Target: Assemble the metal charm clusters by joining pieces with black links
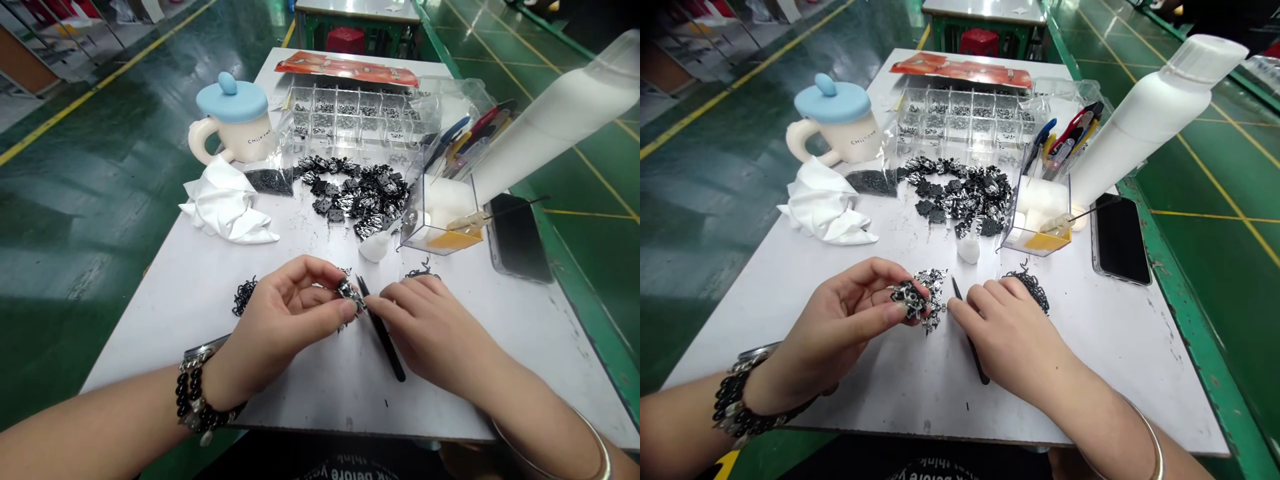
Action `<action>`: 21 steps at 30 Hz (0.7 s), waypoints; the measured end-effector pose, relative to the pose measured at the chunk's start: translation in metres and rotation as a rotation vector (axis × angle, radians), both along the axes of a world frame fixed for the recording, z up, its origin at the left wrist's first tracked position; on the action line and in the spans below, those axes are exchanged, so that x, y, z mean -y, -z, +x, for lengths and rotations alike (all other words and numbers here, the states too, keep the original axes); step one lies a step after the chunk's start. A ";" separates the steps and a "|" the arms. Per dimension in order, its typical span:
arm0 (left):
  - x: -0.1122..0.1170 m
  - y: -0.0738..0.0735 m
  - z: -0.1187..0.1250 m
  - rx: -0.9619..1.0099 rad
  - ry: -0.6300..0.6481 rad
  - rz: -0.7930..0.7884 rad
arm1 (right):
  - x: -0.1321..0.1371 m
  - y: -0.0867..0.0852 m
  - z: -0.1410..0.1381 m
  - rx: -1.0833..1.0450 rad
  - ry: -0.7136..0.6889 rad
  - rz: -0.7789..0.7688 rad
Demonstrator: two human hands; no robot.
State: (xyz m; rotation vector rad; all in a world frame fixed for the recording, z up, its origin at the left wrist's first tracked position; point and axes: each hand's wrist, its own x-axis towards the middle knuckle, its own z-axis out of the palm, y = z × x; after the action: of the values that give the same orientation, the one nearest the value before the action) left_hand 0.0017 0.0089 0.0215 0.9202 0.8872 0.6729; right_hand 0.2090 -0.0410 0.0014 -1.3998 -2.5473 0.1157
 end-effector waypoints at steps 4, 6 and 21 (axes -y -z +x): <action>0.004 -0.005 0.001 -0.098 0.053 0.115 | 0.005 -0.016 -0.004 -0.520 0.114 0.005; 0.006 -0.006 0.002 -0.153 0.099 0.187 | 0.006 -0.021 -0.008 -0.673 0.144 -0.018; 0.014 0.006 0.005 -0.127 0.091 0.631 | 0.009 -0.025 -0.015 -0.612 0.022 0.140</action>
State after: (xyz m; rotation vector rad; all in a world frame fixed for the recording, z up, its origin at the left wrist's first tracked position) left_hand 0.0066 -0.0052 0.0151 1.5716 0.7452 0.8402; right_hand 0.1940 -0.0499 0.0263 -1.1204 -1.9925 0.3039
